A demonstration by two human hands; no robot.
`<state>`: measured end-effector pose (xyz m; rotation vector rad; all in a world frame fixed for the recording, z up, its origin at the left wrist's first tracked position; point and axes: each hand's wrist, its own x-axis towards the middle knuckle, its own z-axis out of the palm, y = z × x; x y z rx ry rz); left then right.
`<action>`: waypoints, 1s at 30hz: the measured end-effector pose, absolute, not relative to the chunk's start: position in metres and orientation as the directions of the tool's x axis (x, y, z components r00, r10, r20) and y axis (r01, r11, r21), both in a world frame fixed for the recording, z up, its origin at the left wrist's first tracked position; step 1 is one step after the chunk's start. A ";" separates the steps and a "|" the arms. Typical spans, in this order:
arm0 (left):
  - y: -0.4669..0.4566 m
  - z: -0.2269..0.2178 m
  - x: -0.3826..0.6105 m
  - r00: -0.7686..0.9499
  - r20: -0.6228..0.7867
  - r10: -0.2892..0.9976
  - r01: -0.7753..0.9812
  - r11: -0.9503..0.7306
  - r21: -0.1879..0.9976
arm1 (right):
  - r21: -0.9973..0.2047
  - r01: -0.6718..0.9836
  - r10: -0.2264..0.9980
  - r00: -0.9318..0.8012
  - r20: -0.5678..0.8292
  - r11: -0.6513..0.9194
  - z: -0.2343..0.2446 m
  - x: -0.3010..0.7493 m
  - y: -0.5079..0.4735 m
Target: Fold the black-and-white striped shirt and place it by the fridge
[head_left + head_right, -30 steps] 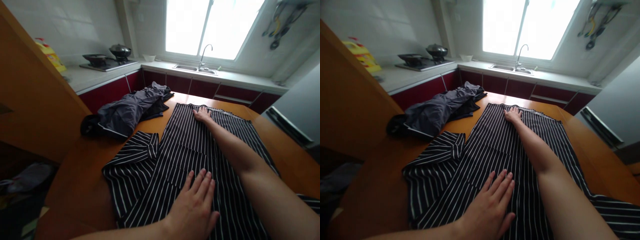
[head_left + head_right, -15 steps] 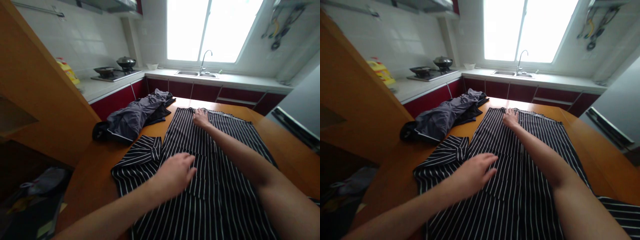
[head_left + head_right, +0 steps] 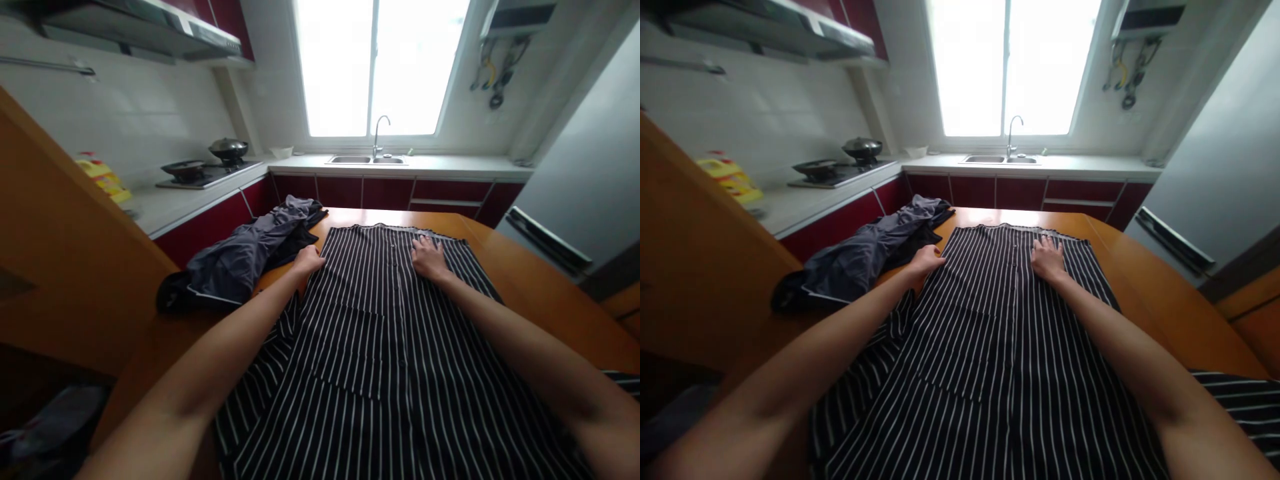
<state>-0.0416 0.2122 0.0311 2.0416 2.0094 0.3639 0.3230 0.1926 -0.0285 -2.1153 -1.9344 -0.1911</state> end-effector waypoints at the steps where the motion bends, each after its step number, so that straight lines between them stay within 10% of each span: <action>1: 0.214 0.030 -0.040 0.018 -0.006 1.000 0.939 -0.015 0.344 | -0.122 0.988 0.957 0.123 0.262 -0.093 -0.031 0.329 0.191; 12: 0.215 0.029 -0.042 -0.046 0.003 0.999 0.982 0.045 0.182 | -0.245 0.959 0.957 0.197 0.214 -0.143 -0.034 0.332 0.185; 17: 0.211 0.025 0.007 0.220 0.192 0.957 0.972 -0.230 0.035 | -0.232 0.961 0.962 0.197 0.190 -0.151 -0.031 0.331 0.183; 23: 0.223 -0.003 0.101 0.620 0.142 0.772 0.762 -0.635 0.125 | -0.222 0.961 0.959 0.208 0.191 -0.164 -0.031 0.329 0.184; 30: 0.271 -0.014 0.139 0.575 0.000 0.818 0.809 -0.569 0.150 | -0.213 0.963 0.960 0.207 0.189 -0.165 -0.030 0.330 0.185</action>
